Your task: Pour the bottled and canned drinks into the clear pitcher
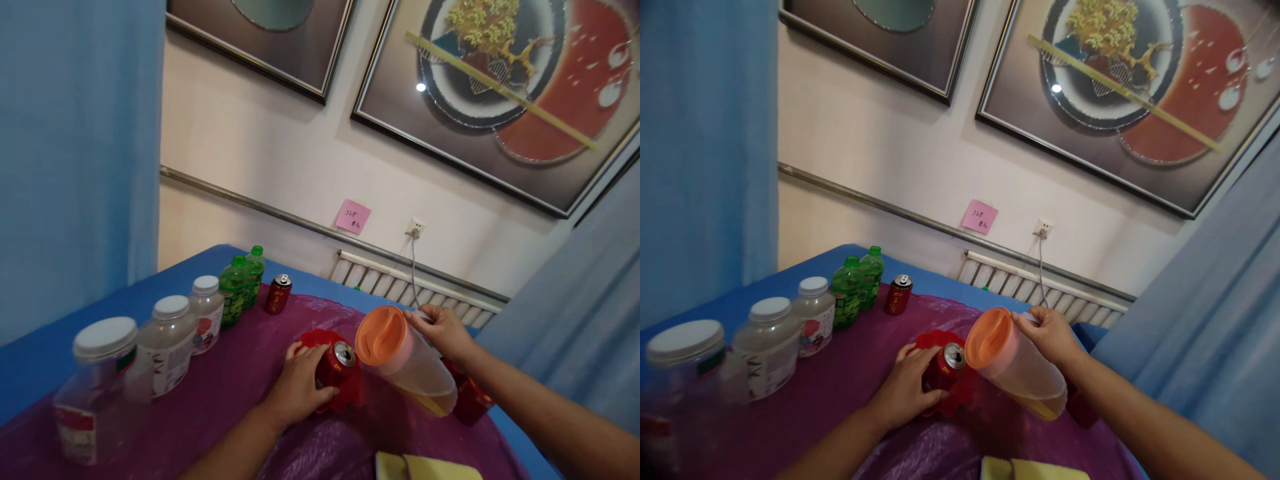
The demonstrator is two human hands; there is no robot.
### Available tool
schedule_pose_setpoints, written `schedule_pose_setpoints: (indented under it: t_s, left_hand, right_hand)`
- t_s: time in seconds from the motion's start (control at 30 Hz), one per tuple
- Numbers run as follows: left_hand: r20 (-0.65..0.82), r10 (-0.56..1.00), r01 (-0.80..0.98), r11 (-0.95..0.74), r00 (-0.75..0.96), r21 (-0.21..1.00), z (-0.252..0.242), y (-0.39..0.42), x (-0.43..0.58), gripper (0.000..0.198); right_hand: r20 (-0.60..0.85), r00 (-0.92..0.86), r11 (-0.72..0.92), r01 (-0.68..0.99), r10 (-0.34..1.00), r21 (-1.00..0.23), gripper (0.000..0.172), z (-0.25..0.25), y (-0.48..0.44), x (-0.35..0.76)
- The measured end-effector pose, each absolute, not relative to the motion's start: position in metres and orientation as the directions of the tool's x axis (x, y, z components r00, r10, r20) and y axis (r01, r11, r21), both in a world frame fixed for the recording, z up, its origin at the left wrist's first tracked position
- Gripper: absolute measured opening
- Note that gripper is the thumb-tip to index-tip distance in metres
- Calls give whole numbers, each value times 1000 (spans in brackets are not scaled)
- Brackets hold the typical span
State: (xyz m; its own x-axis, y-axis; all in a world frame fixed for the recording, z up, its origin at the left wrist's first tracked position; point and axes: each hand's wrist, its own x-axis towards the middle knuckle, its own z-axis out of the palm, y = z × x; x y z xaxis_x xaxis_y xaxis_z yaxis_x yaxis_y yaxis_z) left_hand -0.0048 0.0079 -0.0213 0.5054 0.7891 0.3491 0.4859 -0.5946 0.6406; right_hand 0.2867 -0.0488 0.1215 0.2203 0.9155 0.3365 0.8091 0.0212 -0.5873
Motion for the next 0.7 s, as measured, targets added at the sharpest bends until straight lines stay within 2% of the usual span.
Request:
schedule_pose_setpoints:
  t_s: [0.7]
  left_hand:
    - [346, 787, 487, -596, 510, 638, -20, 7, -5, 76]
  right_hand:
    - [352, 219, 27, 816, 910, -577, 54, 121, -49, 283]
